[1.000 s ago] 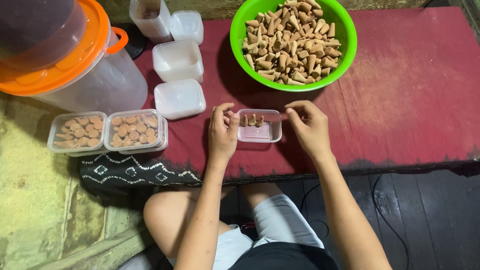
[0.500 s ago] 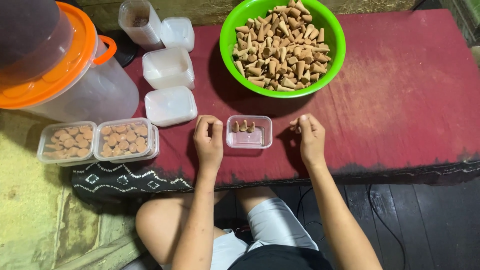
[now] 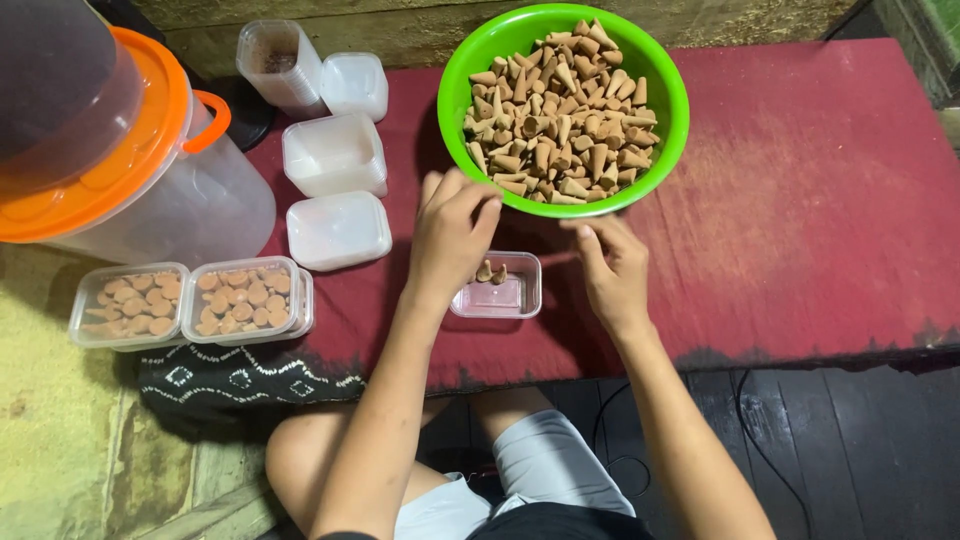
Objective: Packing incense cones from a large green bowl into small clear plastic containers and arranging them neatly.
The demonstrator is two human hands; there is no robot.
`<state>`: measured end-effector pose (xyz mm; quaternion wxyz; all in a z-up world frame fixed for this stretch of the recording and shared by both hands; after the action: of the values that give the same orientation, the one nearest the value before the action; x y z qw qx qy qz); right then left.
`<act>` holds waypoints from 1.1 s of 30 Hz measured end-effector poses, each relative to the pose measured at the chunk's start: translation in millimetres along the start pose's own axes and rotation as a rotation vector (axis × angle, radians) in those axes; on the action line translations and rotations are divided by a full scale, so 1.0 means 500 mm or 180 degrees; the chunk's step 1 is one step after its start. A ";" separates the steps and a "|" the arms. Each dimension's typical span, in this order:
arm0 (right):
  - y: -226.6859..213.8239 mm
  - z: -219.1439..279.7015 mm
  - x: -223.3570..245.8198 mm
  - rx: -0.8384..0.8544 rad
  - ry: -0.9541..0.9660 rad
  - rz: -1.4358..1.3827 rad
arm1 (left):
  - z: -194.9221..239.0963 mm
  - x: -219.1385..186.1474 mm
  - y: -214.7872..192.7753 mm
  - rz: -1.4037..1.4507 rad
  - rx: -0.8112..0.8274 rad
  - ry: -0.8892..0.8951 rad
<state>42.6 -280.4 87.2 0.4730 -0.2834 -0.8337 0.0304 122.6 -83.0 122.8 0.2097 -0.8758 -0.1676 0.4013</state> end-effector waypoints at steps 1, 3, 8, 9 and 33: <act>0.002 -0.020 0.013 0.0001 0.0008 -0.0006 | -0.021 0.004 0.008 -0.0006 0.0007 -0.0004; 0.014 -0.058 0.085 0.0169 -0.0761 0.1054 | -0.060 0.006 0.056 -0.0243 0.0459 0.0049; 0.055 -0.111 0.068 0.0336 -0.0977 0.1972 | -0.100 0.044 0.115 -0.0606 0.0690 0.0020; 0.066 -0.118 0.059 0.0384 -0.1064 0.2238 | -0.105 0.047 0.121 -0.0773 0.0713 0.0040; 0.111 -0.141 -0.014 0.0147 -0.1052 0.2530 | -0.084 0.137 0.106 -0.0667 0.0469 -0.0666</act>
<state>126.8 -252.8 103.0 0.2909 -0.5632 -0.7233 0.2739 204.5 -106.8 77.7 0.2955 -0.7891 -0.2491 0.4774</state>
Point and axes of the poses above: each hand's wrist, its own z-axis away from the middle knuckle, its own y-axis out of the palm, x = y × z, the point moved 10 cm from there along -z, towards the middle knuckle, and after that the axes turned 5 degrees about -y, right-handed, at the moved point
